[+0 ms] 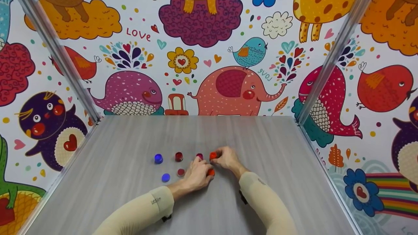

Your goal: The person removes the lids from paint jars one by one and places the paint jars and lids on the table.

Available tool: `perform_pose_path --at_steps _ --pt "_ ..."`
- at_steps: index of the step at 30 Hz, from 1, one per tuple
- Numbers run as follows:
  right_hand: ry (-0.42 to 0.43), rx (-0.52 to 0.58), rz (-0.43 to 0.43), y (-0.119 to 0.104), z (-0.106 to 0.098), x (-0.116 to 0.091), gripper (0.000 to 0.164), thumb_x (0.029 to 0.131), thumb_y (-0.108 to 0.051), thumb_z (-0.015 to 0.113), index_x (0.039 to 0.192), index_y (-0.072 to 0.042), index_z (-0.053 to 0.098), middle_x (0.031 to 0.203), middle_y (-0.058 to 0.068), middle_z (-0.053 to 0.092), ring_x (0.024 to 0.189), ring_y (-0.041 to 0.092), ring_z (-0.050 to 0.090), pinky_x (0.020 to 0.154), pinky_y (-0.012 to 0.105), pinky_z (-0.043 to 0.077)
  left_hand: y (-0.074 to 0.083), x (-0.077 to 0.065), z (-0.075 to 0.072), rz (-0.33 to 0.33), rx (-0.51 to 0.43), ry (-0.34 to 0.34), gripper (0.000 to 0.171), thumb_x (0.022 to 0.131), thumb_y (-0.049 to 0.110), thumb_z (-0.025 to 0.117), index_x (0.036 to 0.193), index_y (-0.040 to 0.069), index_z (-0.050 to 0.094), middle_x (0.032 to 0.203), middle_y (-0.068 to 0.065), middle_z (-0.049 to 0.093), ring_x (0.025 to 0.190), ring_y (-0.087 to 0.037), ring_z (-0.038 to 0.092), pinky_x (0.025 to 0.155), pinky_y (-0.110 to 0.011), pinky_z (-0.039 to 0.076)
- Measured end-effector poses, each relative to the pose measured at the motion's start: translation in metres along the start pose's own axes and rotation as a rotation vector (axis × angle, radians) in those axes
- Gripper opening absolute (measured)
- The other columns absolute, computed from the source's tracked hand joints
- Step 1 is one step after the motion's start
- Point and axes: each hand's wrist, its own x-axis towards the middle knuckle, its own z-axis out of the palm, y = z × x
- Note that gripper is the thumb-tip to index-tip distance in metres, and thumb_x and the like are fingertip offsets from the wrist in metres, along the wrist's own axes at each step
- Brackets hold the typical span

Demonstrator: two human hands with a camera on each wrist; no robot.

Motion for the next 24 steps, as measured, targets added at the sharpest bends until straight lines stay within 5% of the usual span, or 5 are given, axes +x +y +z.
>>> perform_pose_path --at_steps 13,20,24 --pt "-0.033 0.043 -0.038 0.001 0.002 -0.001 0.032 0.093 -0.005 0.089 0.123 -0.001 0.080 0.105 0.013 0.081 0.078 0.014 0.068 0.065 0.024 0.056 -0.002 -0.003 0.000 -0.023 0.005 0.011 0.024 0.096 0.039 0.084 0.109 0.018 0.083 0.114 -0.002 0.082 0.105 -0.026 0.061 0.091 -0.041 0.053" --pt "-0.024 0.048 -0.125 0.004 -0.003 -0.008 0.042 0.093 -0.009 0.087 0.129 0.009 0.076 0.108 0.020 0.083 0.094 0.020 0.075 0.082 0.028 0.061 -0.013 -0.005 -0.007 -0.025 -0.078 0.038 0.035 0.096 0.040 0.084 0.120 0.015 0.083 0.111 -0.003 0.079 0.104 -0.025 0.061 0.089 -0.040 0.059" --pt "0.000 0.004 -0.153 0.004 -0.009 -0.013 0.050 0.096 -0.018 0.084 0.136 0.009 0.073 0.114 0.021 0.083 0.102 0.029 0.078 0.092 0.043 0.065 -0.029 -0.007 -0.022 -0.008 -0.145 0.118 0.038 0.099 0.039 0.081 0.124 0.011 0.083 0.112 -0.005 0.080 0.103 -0.025 0.064 0.090 -0.038 0.059"
